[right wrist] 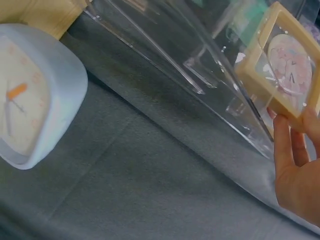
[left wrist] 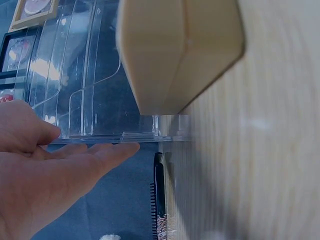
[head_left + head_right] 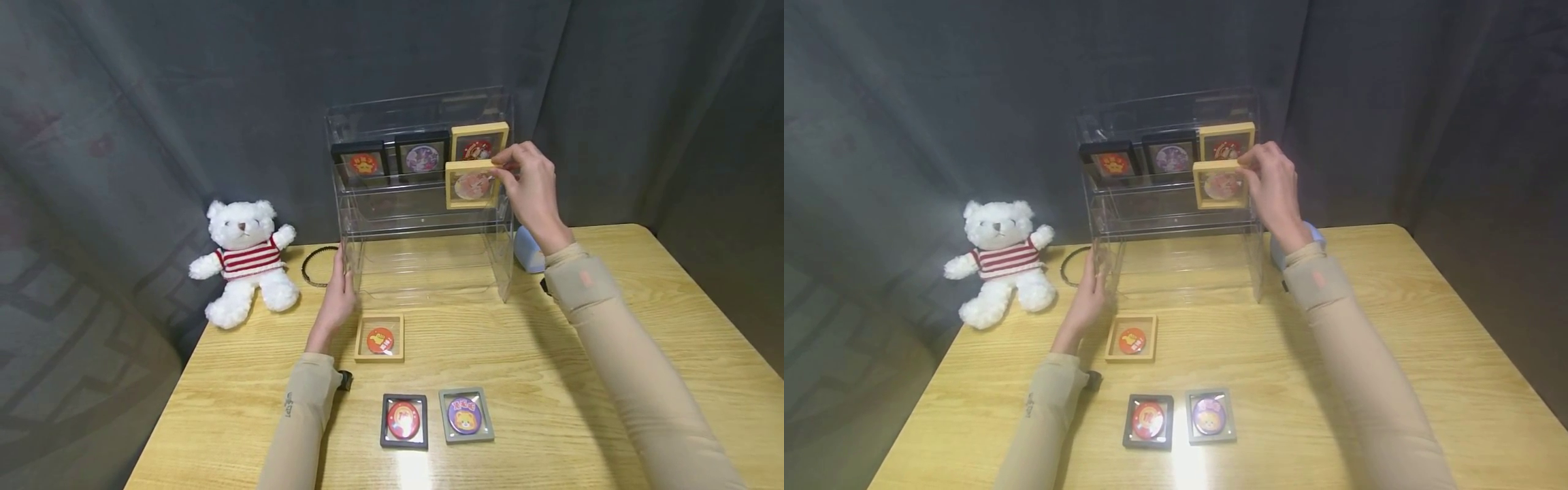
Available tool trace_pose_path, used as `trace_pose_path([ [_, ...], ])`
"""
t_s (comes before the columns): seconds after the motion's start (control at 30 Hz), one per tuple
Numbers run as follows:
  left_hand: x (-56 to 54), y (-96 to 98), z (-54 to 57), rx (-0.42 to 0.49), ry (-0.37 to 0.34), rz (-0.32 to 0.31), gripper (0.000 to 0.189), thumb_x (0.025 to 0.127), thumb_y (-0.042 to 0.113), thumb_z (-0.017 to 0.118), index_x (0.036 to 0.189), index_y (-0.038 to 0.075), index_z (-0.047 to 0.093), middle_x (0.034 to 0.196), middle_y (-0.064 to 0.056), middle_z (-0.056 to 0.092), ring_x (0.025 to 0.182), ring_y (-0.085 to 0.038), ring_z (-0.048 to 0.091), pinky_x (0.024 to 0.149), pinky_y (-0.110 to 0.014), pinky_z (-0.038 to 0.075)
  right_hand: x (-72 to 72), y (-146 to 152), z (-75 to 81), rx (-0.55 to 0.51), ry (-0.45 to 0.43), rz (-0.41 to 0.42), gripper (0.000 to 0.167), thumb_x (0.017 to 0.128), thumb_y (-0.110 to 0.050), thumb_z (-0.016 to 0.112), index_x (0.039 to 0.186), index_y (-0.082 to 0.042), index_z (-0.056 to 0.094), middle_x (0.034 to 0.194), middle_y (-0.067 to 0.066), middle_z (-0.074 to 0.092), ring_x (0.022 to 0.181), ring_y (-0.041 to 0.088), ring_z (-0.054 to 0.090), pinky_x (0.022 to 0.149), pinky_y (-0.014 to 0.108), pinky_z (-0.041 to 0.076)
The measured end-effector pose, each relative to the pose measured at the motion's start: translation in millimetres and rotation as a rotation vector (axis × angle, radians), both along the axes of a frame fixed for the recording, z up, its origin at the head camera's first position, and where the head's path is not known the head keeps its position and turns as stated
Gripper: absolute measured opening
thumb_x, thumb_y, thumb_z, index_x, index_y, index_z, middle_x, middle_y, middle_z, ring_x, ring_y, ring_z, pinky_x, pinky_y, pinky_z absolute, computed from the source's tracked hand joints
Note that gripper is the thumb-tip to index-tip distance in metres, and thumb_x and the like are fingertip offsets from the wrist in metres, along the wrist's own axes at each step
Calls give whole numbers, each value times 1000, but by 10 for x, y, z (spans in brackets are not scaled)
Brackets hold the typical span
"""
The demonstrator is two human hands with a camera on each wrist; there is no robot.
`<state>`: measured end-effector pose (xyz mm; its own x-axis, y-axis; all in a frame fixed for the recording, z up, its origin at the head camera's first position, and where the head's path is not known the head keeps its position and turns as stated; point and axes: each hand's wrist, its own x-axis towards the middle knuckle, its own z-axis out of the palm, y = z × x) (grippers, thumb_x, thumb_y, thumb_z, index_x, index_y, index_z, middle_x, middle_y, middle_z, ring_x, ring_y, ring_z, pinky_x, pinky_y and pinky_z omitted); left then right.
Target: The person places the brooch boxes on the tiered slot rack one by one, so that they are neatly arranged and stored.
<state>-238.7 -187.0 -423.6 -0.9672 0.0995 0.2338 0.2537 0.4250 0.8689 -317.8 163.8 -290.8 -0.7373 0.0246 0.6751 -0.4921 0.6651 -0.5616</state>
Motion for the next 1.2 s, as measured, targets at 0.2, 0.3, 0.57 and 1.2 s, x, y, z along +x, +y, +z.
trace_pose_path([
  [0.2, -3, -4, -10, -29, 4, 4, 68, 114, -1, 29, 173, 13, 0, 177, -20, 11, 158, -44, 23, 130, -53, 21, 33, 17, -58, 15, 3, 18, 12, 101, -1, 73, 108, 8, 73, 112, 22, 66, 102, 36, 69, 90, 56, 63],
  [0.3, -12, -12, -12, -34, 9, 4, 68, 114, -1, 29, 173, 12, -1, 177, -21, 11, 158, -44, 23, 130, -53, 21, 31, 16, -70, 23, 11, 27, 11, 100, -1, 73, 108, 8, 73, 112, 22, 67, 102, 36, 69, 89, 55, 63],
  [0.57, -9, -15, -2, -34, 2, 13, 68, 114, -1, 30, 173, 12, -1, 177, -21, 12, 157, -45, 25, 130, -53, 21, 31, 11, -106, 36, -4, 44, 11, 100, 3, 72, 108, 9, 73, 113, 23, 66, 104, 39, 69, 92, 55, 63],
  [1.2, 4, -7, -8, -5, 11, 3, 66, 114, -2, 28, 173, 11, 1, 176, -22, 12, 158, -44, 22, 130, -53, 20, 71, -30, -190, 97, 54, 6, 11, 98, 13, 69, 108, 12, 71, 114, 27, 66, 106, 43, 67, 90, 53, 63],
])
